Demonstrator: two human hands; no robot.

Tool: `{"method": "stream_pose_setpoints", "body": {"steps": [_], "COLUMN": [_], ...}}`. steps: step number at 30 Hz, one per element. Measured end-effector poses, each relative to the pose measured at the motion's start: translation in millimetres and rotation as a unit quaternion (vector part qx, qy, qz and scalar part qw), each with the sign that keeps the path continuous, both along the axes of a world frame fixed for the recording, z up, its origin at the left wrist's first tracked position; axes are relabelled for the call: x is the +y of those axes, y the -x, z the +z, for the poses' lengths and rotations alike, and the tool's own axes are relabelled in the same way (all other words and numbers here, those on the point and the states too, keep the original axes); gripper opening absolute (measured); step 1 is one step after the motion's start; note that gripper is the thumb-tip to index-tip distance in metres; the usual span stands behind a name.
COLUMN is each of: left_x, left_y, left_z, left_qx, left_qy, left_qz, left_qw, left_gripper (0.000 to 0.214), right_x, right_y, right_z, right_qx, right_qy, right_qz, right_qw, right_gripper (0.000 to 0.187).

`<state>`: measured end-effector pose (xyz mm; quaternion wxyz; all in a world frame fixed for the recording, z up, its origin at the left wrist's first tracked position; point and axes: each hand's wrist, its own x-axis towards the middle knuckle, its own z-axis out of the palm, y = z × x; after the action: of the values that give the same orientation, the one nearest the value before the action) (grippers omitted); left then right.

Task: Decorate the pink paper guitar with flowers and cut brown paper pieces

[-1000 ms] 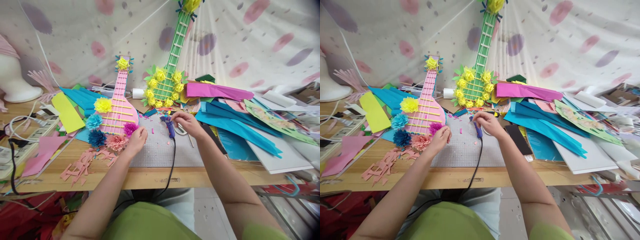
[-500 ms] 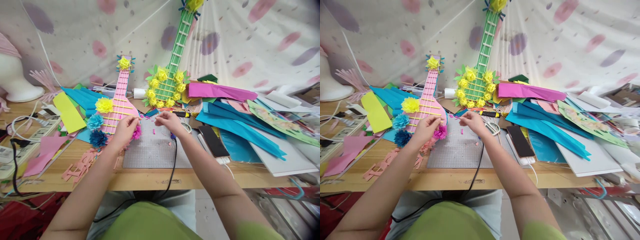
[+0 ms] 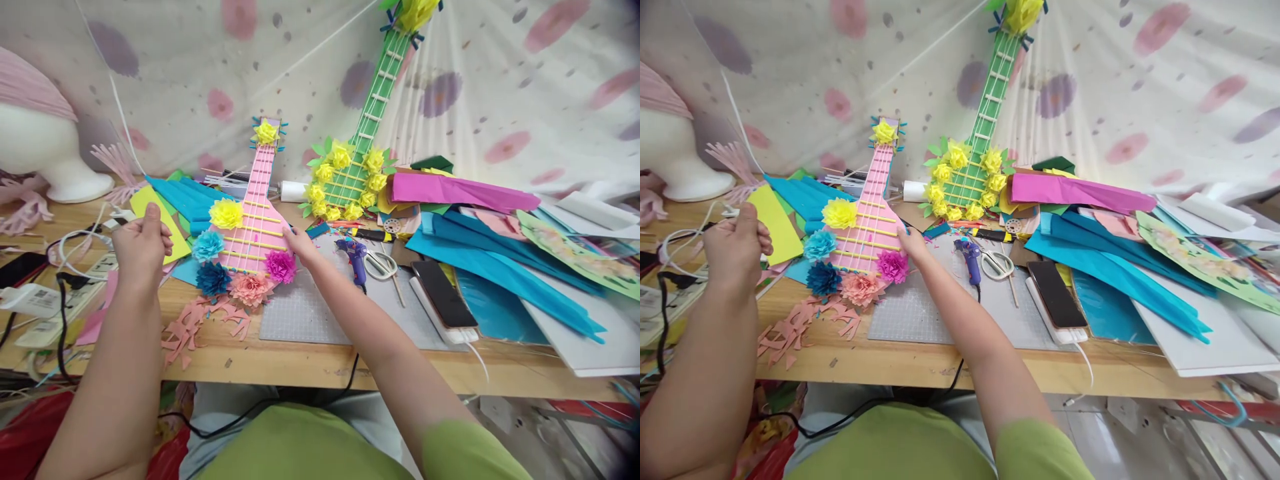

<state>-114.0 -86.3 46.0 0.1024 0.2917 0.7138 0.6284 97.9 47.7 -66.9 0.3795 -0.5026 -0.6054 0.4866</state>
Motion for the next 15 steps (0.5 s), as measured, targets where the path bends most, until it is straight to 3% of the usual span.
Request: {"method": "stream_pose_setpoints", "body": {"steps": [4,8,11,14,15], "left_x": [-2.1,-2.5,-2.1,-0.1,1.0], "left_y": [-0.6,-5.6,-11.2,-20.6,-24.5], "left_z": [-6.2,-9.1,-11.6,-16.1,-18.0], "left_qx": [-0.018,0.011,0.052,0.075,0.083], "left_qy": [-0.007,-0.040,-0.086,-0.096,-0.089], "left_qz": [0.032,0.040,0.006,-0.060,-0.079], "left_qw": [0.999,0.998,0.995,0.991,0.989], "left_gripper": [0.040,0.041,0.036,0.012,0.018], "right_x": [-7.9,-35.8,-61.2,-79.5,-82.9], "right_y": [4.5,6.9,9.8,13.7,14.9], "right_z": [-2.5,-1.7,-2.4,-5.7,-7.0], "right_qx": [0.022,0.046,0.077,0.101,0.105], "right_qy": [-0.017,-0.037,-0.032,0.016,0.029], "right_qz": [-0.039,-0.064,-0.074,-0.114,-0.129], "right_qw": [0.999,0.996,0.994,0.988,0.986], "right_gripper": [0.021,0.020,0.019,0.017,0.017]}}
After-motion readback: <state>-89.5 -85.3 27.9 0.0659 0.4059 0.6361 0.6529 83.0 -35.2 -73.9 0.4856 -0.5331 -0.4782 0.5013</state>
